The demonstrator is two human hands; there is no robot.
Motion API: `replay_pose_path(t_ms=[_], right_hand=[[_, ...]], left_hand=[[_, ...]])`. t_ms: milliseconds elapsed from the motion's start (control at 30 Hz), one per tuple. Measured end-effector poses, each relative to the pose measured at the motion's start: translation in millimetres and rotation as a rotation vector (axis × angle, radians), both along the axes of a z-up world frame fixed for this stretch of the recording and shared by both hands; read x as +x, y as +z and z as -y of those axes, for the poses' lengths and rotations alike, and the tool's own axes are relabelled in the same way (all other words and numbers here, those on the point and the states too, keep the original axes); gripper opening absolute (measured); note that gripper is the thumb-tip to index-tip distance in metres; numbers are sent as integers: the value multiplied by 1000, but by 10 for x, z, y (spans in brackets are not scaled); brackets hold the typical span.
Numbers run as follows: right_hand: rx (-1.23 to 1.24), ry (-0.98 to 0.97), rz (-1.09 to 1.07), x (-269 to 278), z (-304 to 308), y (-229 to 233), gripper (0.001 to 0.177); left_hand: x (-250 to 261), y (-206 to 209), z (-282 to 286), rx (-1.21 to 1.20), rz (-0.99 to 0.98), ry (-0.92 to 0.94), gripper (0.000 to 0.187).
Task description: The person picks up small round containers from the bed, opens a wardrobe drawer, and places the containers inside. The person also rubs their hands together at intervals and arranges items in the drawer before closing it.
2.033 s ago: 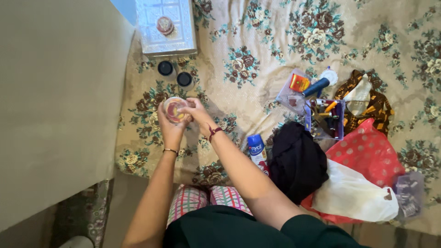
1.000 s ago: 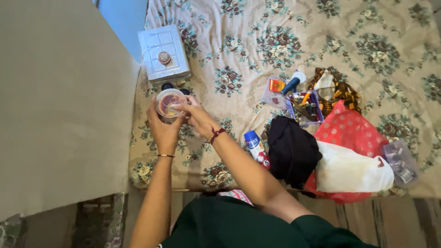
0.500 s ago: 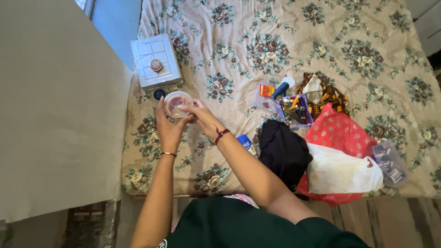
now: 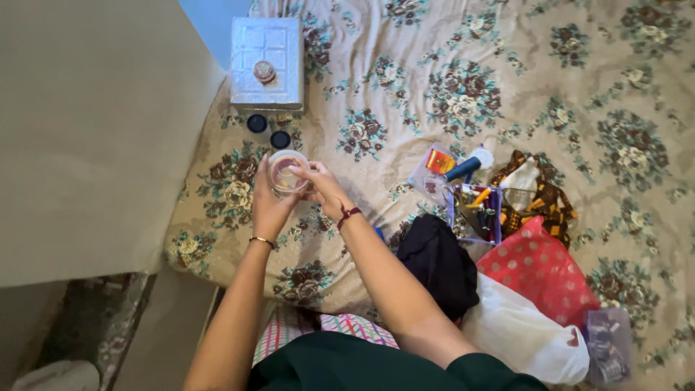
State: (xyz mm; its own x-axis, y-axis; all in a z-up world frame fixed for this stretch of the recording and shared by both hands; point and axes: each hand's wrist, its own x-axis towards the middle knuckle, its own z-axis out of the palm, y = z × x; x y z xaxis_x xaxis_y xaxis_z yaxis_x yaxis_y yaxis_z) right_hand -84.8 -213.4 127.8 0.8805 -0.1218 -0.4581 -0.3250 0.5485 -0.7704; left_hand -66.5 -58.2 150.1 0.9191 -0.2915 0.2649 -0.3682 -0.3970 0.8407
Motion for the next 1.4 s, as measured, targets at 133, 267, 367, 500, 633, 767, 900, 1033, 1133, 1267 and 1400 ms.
replay_pose_path(t_ms=[133,267,367,500,633,767,900,1033,1133,1267,1400], right_hand=[[15,39,77,87,-129,17,64],[-37,52,100,98,-295,82,67],[-75,10,112,111,-358,138,68],[-52,-68,192,122,-424,189,67],[-114,-96,253,114,-530,254,62],[-49,-87,287,50,-726,366,61],[29,-25,323,-114,-983,575,57],[-43,64,387,-367,-1299,776,52],[-94,132,422,-620,-1459,859,52],[-85,187,501,-977,-1582,944,56],[-103,267,458,-1546,-1671,934,60]], left_hand=[[-45,74,-84,-47,-40,60,108],[-144,138,-195,100,39,156,110],[-147,160,-215,75,94,148,108],[-159,183,-215,12,90,125,107],[-204,265,-258,2,63,159,107],[-296,410,-381,-40,65,223,106],[-560,641,-618,-103,138,279,105],[-928,842,-835,-336,34,307,106],[-1265,872,-958,-433,57,341,108],[-1695,837,-1044,-541,126,350,107],[-2262,788,-1104,-539,150,438,107]])
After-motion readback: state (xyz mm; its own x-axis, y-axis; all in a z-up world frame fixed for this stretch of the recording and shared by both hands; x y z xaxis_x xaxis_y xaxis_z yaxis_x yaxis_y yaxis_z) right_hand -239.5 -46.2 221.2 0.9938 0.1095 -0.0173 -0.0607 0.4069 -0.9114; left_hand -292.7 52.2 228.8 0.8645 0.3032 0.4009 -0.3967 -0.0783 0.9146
